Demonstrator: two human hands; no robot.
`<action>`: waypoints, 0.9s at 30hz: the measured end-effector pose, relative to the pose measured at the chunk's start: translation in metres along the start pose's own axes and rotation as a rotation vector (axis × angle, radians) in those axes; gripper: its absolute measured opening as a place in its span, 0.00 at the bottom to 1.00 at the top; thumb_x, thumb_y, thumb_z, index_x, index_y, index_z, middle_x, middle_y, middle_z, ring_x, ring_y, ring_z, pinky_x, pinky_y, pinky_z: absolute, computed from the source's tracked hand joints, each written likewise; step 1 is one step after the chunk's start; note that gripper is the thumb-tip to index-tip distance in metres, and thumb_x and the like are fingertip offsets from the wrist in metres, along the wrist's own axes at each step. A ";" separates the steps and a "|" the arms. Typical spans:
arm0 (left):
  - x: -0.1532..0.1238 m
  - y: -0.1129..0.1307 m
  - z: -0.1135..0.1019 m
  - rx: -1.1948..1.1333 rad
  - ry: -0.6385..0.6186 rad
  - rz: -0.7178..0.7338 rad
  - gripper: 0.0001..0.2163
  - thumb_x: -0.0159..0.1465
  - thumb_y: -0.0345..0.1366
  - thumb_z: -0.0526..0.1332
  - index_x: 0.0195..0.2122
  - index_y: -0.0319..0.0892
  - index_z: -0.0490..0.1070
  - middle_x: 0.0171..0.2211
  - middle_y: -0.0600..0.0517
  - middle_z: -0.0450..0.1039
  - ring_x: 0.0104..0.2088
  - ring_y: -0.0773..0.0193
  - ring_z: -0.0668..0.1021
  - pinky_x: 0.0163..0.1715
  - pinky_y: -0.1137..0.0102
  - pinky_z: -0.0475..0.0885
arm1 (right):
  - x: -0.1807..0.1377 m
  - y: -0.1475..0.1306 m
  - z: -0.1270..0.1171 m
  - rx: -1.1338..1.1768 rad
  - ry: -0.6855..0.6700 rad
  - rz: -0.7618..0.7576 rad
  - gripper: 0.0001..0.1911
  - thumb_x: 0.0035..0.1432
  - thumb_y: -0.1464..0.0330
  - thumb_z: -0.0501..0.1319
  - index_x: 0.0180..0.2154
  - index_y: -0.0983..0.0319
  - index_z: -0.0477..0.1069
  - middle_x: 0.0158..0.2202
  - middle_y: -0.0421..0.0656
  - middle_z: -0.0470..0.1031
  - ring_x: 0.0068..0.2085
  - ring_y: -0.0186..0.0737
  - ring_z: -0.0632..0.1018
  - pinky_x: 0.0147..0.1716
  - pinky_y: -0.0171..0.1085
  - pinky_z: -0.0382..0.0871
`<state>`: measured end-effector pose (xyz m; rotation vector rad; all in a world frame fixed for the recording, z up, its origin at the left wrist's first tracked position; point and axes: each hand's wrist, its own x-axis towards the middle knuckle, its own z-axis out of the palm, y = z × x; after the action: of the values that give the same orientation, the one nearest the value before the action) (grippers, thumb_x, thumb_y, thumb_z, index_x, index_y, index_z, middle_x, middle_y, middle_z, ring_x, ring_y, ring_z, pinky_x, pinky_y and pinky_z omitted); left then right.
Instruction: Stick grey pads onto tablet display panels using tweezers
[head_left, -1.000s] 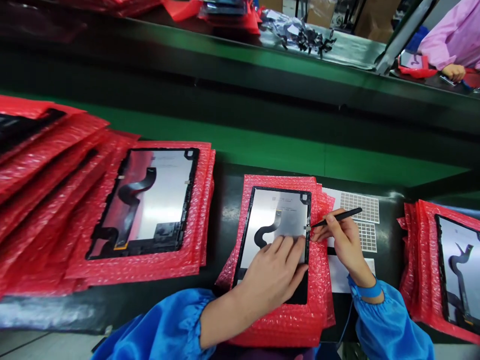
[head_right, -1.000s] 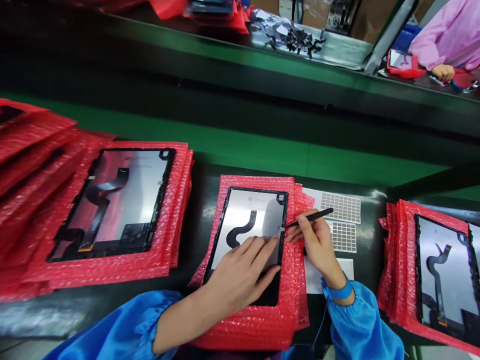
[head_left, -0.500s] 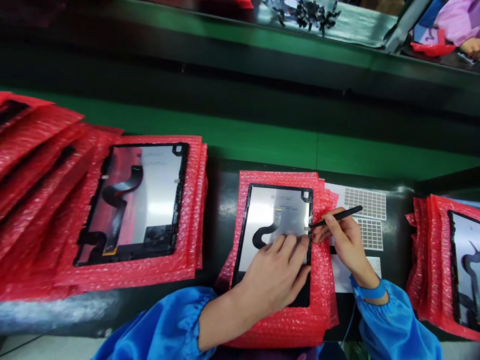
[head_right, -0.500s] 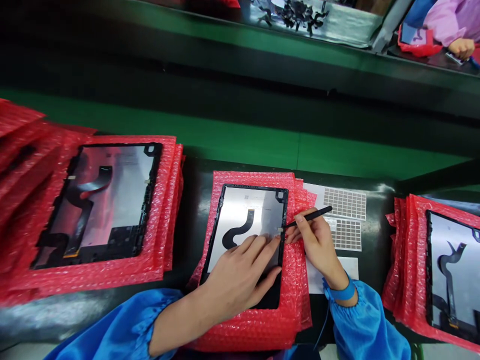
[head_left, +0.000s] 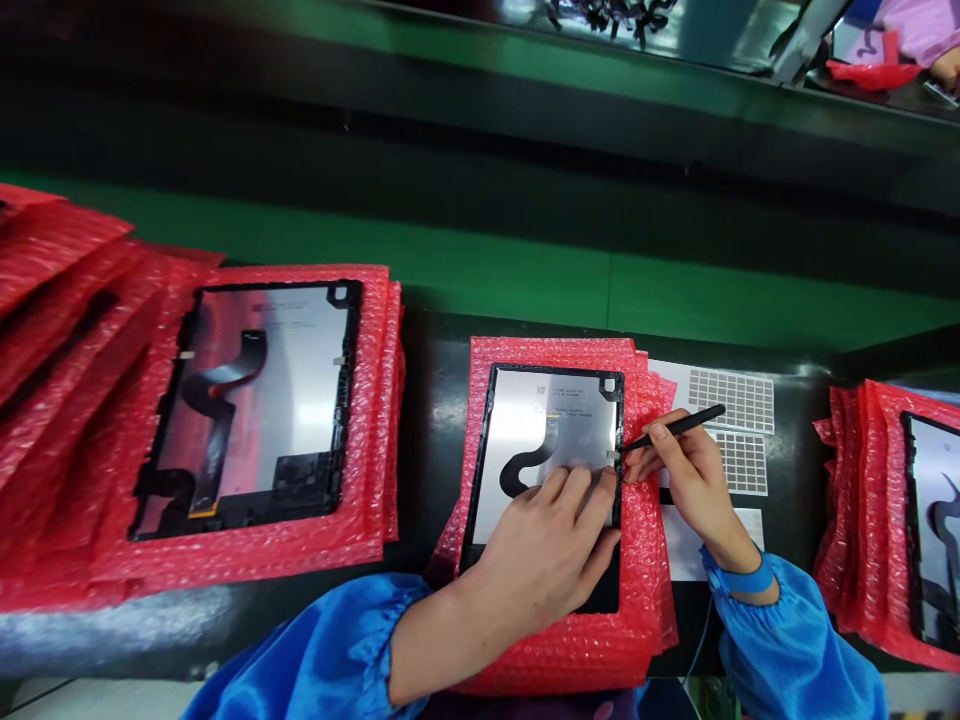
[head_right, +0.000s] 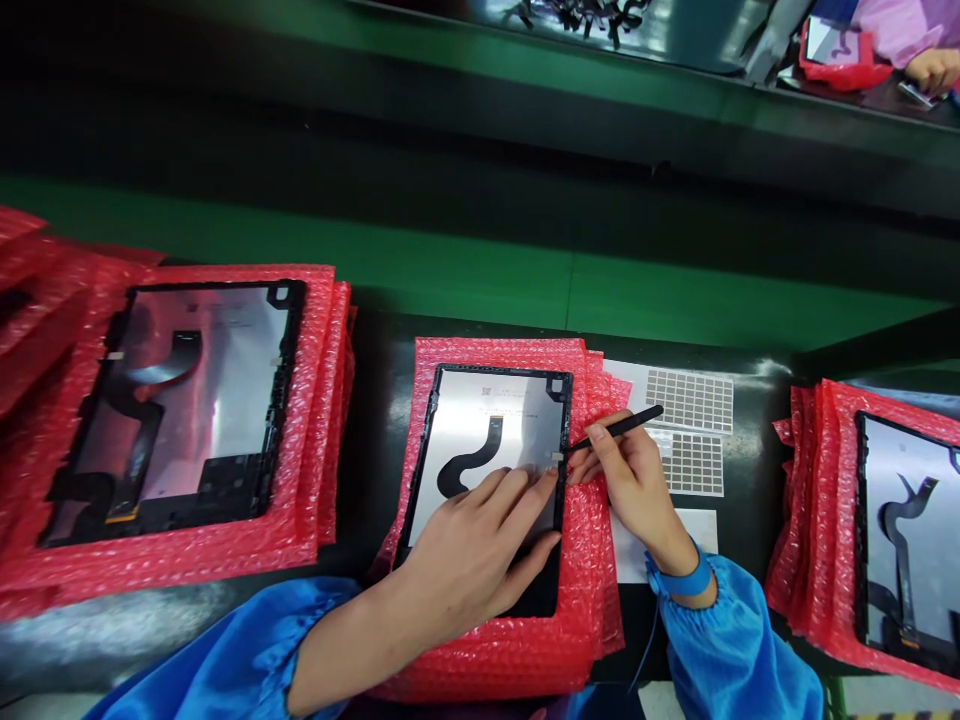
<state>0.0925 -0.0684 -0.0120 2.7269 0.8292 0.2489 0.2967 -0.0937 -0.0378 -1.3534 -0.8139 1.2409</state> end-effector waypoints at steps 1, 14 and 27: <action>0.000 0.000 0.000 -0.001 0.001 0.000 0.20 0.69 0.37 0.61 0.60 0.33 0.69 0.45 0.43 0.77 0.42 0.50 0.80 0.31 0.60 0.81 | 0.000 0.000 0.000 -0.001 0.001 0.004 0.14 0.71 0.55 0.65 0.40 0.58 0.70 0.28 0.39 0.82 0.24 0.36 0.83 0.26 0.34 0.82; 0.001 0.002 0.000 0.006 -0.030 -0.014 0.28 0.70 0.38 0.60 0.68 0.28 0.63 0.44 0.42 0.77 0.40 0.50 0.80 0.30 0.59 0.81 | 0.000 0.000 0.002 0.001 -0.003 0.016 0.14 0.71 0.55 0.65 0.40 0.58 0.70 0.27 0.38 0.82 0.24 0.36 0.83 0.27 0.35 0.83; 0.003 -0.003 -0.002 -0.021 -0.001 -0.025 0.29 0.68 0.37 0.61 0.68 0.31 0.60 0.48 0.41 0.79 0.42 0.51 0.82 0.31 0.60 0.82 | -0.021 -0.029 -0.080 -0.167 0.292 -0.156 0.12 0.69 0.57 0.68 0.42 0.58 0.75 0.28 0.40 0.83 0.24 0.42 0.83 0.24 0.40 0.81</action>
<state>0.0929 -0.0639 -0.0113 2.6950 0.8552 0.2498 0.3740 -0.1284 -0.0145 -1.5318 -0.8106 0.8444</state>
